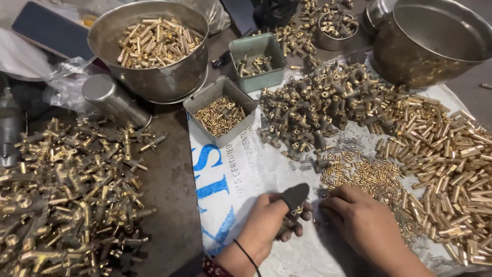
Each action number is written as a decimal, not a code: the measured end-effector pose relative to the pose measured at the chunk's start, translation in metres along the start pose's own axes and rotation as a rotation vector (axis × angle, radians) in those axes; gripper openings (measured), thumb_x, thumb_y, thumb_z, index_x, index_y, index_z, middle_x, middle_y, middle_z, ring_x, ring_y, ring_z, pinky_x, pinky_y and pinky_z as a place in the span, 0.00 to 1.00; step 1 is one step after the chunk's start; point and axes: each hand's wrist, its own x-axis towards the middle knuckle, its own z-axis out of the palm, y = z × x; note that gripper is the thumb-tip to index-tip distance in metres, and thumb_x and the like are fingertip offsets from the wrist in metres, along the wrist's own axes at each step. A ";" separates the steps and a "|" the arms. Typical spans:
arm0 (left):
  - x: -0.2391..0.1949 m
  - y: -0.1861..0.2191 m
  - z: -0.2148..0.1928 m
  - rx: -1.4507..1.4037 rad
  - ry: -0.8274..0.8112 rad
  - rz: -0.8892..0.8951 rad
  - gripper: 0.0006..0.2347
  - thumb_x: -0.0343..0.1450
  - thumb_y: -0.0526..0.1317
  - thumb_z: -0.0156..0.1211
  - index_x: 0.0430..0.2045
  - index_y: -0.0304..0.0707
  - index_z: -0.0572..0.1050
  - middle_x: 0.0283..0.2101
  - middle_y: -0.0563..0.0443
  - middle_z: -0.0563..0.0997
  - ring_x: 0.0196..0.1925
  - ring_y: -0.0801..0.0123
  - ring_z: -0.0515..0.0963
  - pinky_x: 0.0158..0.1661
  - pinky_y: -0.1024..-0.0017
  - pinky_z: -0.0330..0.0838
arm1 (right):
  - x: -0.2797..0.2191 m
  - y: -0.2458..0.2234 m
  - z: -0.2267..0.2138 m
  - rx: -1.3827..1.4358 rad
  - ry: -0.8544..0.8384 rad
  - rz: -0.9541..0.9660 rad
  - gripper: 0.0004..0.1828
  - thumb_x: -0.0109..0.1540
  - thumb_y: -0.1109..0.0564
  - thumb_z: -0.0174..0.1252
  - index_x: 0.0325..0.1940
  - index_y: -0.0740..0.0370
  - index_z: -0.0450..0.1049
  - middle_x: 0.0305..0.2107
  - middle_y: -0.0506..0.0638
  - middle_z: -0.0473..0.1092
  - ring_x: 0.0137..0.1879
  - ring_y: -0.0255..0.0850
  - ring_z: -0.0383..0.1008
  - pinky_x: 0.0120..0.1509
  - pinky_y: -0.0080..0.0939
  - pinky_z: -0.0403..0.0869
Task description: Assembling small metal fittings by inserting pins into valve bodies.
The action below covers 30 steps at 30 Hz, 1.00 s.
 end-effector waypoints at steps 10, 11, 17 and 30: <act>0.010 0.010 -0.009 -0.103 0.005 -0.242 0.24 0.75 0.62 0.52 0.25 0.38 0.77 0.22 0.53 0.78 0.16 0.73 0.75 0.15 0.77 0.59 | 0.015 -0.014 -0.002 0.608 0.000 0.310 0.09 0.56 0.57 0.68 0.39 0.59 0.81 0.35 0.47 0.79 0.42 0.40 0.83 0.48 0.39 0.81; 0.011 0.012 -0.009 -0.139 0.006 -0.223 0.23 0.75 0.61 0.51 0.25 0.39 0.76 0.21 0.52 0.78 0.15 0.71 0.75 0.14 0.76 0.58 | 0.016 -0.019 0.000 0.597 0.036 0.221 0.09 0.55 0.57 0.68 0.39 0.59 0.80 0.37 0.47 0.79 0.44 0.40 0.82 0.49 0.39 0.81; -0.004 0.015 0.013 -0.138 0.003 -0.171 0.21 0.77 0.57 0.47 0.28 0.38 0.76 0.22 0.52 0.79 0.15 0.70 0.75 0.13 0.74 0.57 | -0.008 -0.044 -0.010 0.442 0.265 -0.020 0.11 0.54 0.60 0.66 0.40 0.61 0.78 0.41 0.50 0.78 0.47 0.42 0.80 0.49 0.39 0.78; -0.028 -0.021 0.046 -0.057 0.050 0.007 0.15 0.77 0.47 0.49 0.31 0.34 0.76 0.24 0.51 0.78 0.16 0.70 0.75 0.14 0.73 0.59 | -0.049 -0.027 -0.009 0.394 0.350 -0.168 0.11 0.53 0.61 0.67 0.39 0.62 0.76 0.40 0.53 0.76 0.45 0.45 0.81 0.48 0.40 0.78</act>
